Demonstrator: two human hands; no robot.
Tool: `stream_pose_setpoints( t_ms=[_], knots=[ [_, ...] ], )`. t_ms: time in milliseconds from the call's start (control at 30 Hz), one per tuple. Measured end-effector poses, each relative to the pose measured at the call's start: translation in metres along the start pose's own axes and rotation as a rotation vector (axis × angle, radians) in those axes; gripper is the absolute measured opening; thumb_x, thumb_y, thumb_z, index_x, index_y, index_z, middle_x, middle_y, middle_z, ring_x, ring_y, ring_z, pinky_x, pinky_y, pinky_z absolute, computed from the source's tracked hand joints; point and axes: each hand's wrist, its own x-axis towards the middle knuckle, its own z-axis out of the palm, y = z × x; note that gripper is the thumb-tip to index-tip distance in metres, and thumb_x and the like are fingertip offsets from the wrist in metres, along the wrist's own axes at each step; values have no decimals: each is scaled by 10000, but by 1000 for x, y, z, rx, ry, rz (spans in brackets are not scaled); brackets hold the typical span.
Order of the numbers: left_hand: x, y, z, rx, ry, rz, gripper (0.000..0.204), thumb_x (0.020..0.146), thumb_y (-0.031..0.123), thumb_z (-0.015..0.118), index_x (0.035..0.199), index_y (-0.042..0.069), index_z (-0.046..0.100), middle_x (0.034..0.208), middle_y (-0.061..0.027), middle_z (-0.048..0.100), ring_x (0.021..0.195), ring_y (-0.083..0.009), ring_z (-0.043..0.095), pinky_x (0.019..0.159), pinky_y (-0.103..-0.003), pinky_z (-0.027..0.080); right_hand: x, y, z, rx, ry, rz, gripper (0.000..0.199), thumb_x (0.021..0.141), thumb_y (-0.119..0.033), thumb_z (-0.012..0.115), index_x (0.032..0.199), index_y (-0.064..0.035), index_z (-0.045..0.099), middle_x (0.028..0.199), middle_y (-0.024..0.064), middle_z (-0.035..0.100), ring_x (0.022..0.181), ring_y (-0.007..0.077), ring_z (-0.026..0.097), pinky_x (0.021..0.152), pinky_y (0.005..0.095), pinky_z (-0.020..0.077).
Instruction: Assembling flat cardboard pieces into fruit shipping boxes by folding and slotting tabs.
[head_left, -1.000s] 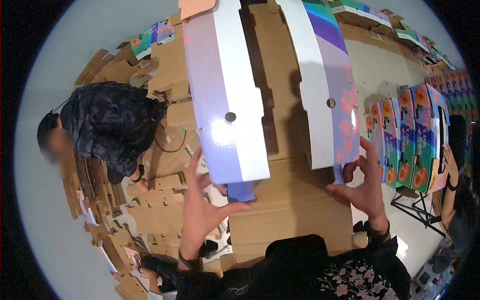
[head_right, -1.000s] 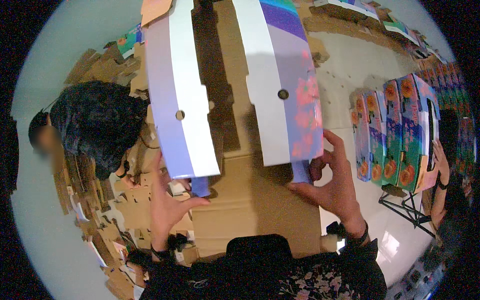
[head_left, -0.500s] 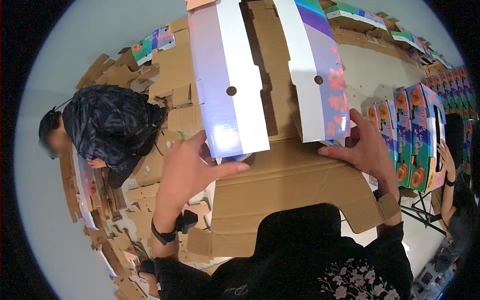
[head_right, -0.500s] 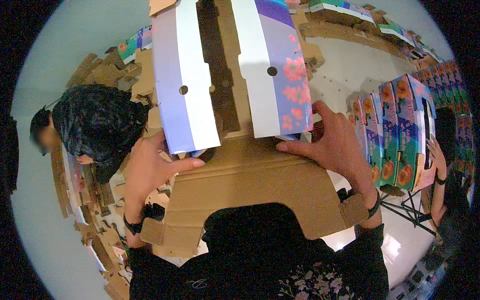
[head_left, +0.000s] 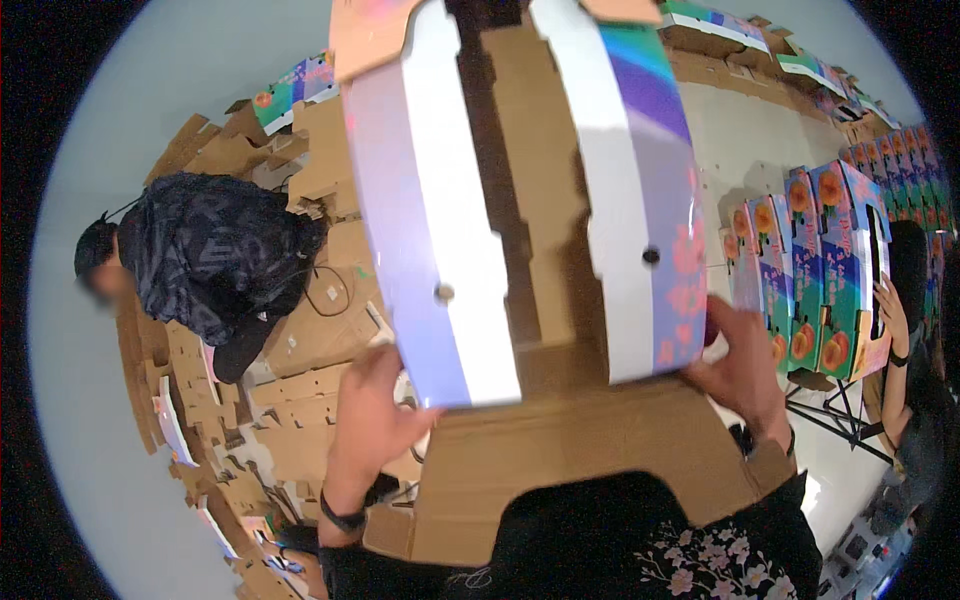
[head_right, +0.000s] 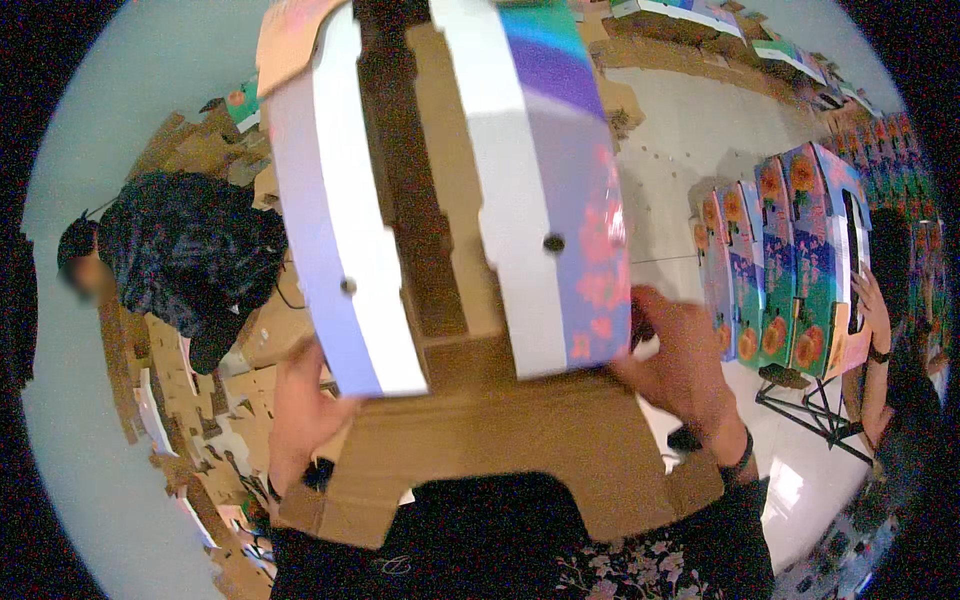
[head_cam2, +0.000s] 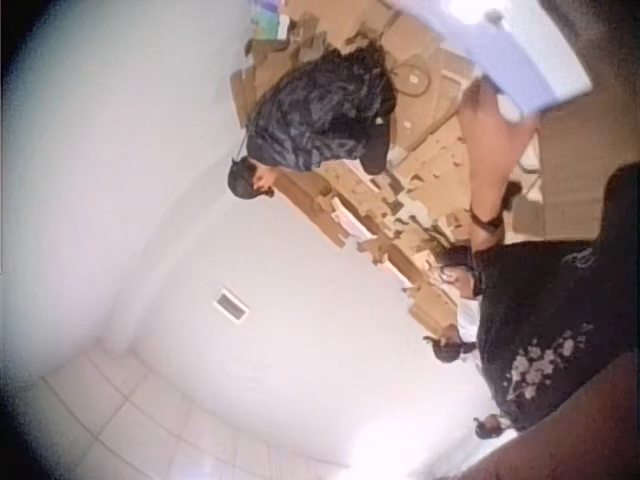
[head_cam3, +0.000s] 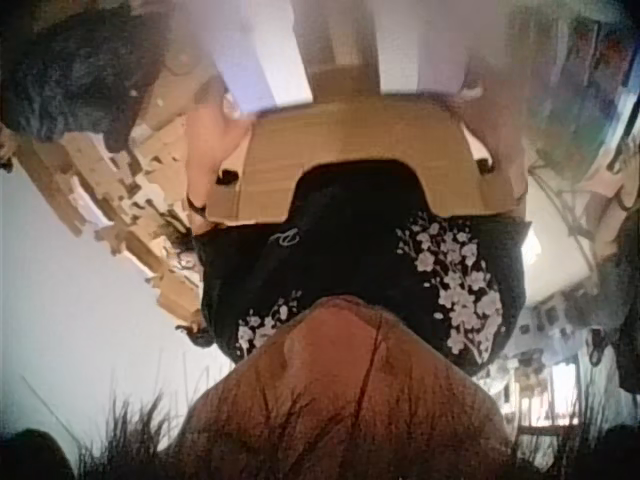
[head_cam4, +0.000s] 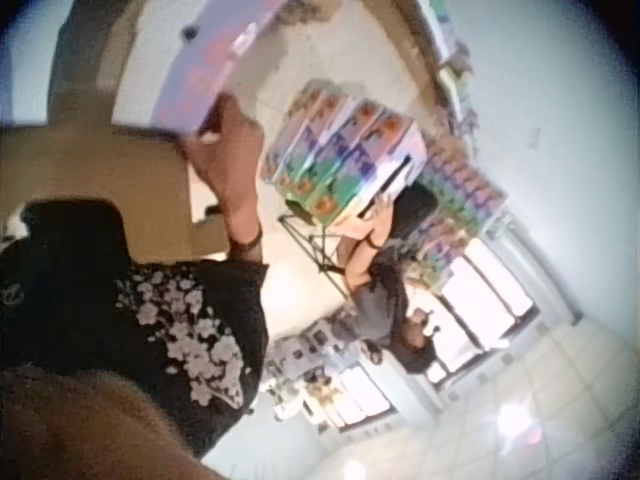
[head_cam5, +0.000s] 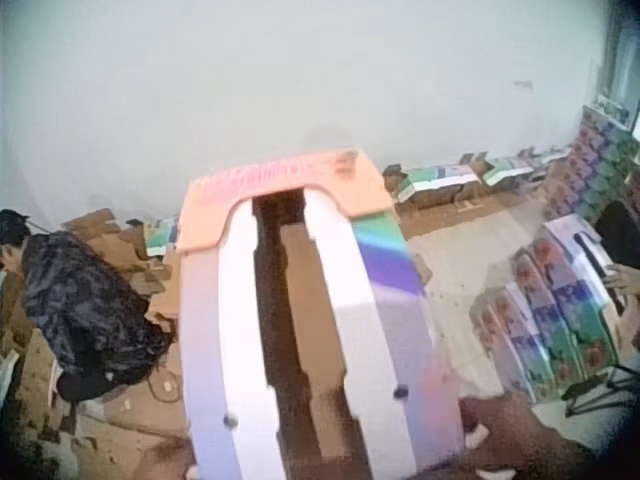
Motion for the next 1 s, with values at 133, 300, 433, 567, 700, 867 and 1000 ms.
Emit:
stream_pose_setpoints(
  t_ms=[133, 300, 433, 567, 700, 867, 1000],
  knots=[
    [-52, 3, 0, -259, -123, -54, 766, 704, 184, 887, 1362, -37, 562, 1260, -303, 567, 1203, -453, 601, 997, -476, 513, -43, 13, 2, 179, -157, 7, 830, 714, -125, 821, 1461, -15, 479, 985, 181, 719, 883, 310, 703, 814, 396, 544],
    [-89, 3, 8, -88, -187, 213, 957, 602, 150, 961, 1467, 152, 551, 1570, -304, 244, 1375, -530, 424, 1076, -507, 473, -80, 6, -14, 261, -429, 91, 1115, 687, -74, 834, 1623, -60, 227, 1355, 224, 583, 1102, 341, 652, 965, 423, 530],
    [-100, 1, 28, -108, -144, 110, 931, 587, 53, 911, 1434, 275, 598, 1587, -298, 196, 1380, -482, 393, 1111, -507, 432, -90, 8, -9, 443, -299, -99, 1284, 614, -67, 870, 1654, -98, 117, 1619, 239, 294, 1298, 389, 536, 1051, 502, 493],
    [-104, -3, 49, -331, 40, -34, 847, 605, 101, 900, 1392, 259, 626, 1536, -258, 259, 1321, -411, 429, 1108, -500, 405, -89, 16, 4, 248, -191, -223, 1332, 586, -196, 907, 1654, -104, 116, 1613, 236, 301, 1370, 392, 461, 1110, 493, 424],
    [-96, 3, 67, -746, 296, -124, 651, 751, 191, 826, 1352, 81, 598, 1436, -207, 335, 1258, -334, 463, 1076, -474, 401, -85, 9, 22, 422, 52, -112, 1071, 749, -324, 815, 1592, -17, 230, 1505, 209, 410, 1312, 339, 490, 1091, 468, 411],
    [-76, 25, 78, -645, 536, -184, 776, 904, 396, 665, 1457, -69, 381, 1344, -220, 407, 1267, -333, 440, 1108, -486, 337, -77, -1, 55, 575, 365, -34, 810, 899, -215, 632, 1565, 66, 268, 1429, 193, 454, 1303, 301, 493, 1074, 443, 399],
    [-67, 29, 75, -398, 509, -114, 763, 968, 469, 549, 1468, -89, 406, 1361, -235, 404, 1277, -354, 429, 1119, -491, 314, -73, -3, 63, 428, 396, -110, 729, 970, -276, 534, 1565, 63, 283, 1470, 248, 397, 1304, 341, 477, 1102, 471, 399]
  ],
)
